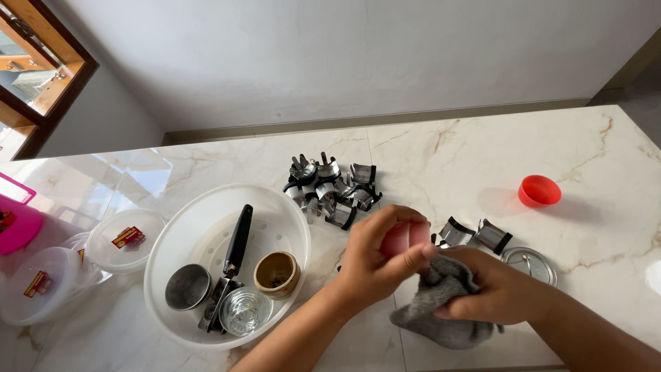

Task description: The person dries various small kitchen utensils and containers using a grey cloth. They wipe metal parts, a metal lid, small red and pink plastic cups, and a black-handled tool, placing the dried items on the countertop.

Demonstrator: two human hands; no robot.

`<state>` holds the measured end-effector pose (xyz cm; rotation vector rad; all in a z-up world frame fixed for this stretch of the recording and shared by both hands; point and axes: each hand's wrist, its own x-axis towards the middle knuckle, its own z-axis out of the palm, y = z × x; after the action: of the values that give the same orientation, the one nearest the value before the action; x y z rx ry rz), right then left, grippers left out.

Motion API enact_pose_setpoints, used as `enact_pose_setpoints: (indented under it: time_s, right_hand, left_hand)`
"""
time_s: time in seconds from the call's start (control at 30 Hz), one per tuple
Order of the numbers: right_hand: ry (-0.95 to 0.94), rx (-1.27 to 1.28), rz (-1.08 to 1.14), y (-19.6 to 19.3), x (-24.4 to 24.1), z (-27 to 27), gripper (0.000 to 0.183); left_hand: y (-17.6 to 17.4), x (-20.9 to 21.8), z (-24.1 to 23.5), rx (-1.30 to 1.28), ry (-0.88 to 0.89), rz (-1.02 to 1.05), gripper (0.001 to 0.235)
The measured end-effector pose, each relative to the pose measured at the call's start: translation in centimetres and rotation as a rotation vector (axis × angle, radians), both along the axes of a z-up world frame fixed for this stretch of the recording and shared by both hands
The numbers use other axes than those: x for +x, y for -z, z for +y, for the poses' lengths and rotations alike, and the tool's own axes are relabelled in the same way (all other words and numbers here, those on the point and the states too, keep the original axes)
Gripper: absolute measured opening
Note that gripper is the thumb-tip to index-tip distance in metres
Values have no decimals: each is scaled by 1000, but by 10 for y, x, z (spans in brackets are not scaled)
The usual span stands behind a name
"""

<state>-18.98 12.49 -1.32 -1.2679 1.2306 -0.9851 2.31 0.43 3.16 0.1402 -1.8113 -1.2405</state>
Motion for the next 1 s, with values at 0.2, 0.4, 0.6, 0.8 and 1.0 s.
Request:
enact_pose_setpoints:
  time_s: [0.2,0.4,0.6,0.8,1.0]
  right_hand:
    - [63,-425,847,-36,29,-19,43]
    - [180,-499,508,-47,23,-20,23]
    - [255,-489,176,-39,2,-18,14]
    - [513,-358,-127,-14,-8,-17,17]
    - [537,-472,78,-27,-7,-26,28]
  left_hand:
    - [30,-16,-9,681,126,-33,24]
    - [30,-21,-11,498,6,25,25]
    - [32,-19,-8,384,26,2,27]
    - [21,-14,-6,199,58,4,22]
    - [17,-18,-4,-30,-155,59,16]
